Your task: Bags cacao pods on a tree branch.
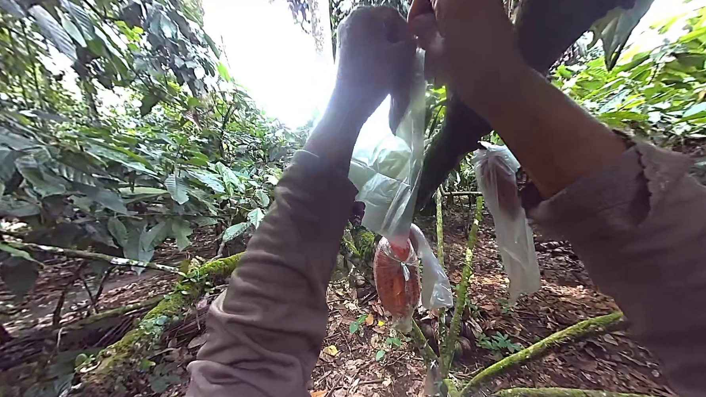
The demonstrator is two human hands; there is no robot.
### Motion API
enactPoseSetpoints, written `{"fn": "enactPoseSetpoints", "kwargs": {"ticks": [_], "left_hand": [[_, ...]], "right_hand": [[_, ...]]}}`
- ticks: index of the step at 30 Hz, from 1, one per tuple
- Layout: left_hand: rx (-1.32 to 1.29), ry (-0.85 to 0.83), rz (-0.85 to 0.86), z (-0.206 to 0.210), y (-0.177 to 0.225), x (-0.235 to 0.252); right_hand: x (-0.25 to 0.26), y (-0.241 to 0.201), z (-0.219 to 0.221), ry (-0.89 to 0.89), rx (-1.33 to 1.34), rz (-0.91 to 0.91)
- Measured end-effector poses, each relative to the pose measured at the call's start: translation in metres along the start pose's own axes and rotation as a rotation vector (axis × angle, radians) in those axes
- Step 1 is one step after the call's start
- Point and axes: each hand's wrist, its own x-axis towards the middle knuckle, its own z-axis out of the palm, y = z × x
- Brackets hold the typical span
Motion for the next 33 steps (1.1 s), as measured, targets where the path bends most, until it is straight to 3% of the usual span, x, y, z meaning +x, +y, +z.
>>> {"fn": "enactPoseSetpoints", "kwargs": {"ticks": [7, 11, 22, 28, 31, 33], "left_hand": [[0.178, 0.366, 0.252, 0.028, -0.015, -0.01], [0.311, 0.476, 0.216, 0.043, -0.015, -0.012], [0.255, 0.765, 0.407, 0.066, -0.034, -0.01], [0.27, 0.781, 0.403, 0.069, -0.037, -0.01], [0.297, 0.59, 0.197, 0.059, -0.029, -0.011], [0.124, 0.438, 0.065, 0.045, -0.019, -0.013]], "right_hand": [[-0.01, -0.016, 0.004, 0.022, -0.039, 0.225], [-0.008, -0.023, 0.004, -0.011, -0.143, 0.303], [-0.001, -0.023, -0.007, -0.146, -0.242, 0.252], [0.0, -0.025, -0.018, -0.225, -0.258, 0.232], [0.001, -0.012, -0.016, -0.181, -0.169, 0.198], [-0.002, -0.001, -0.014, -0.126, -0.089, 0.149]]}}
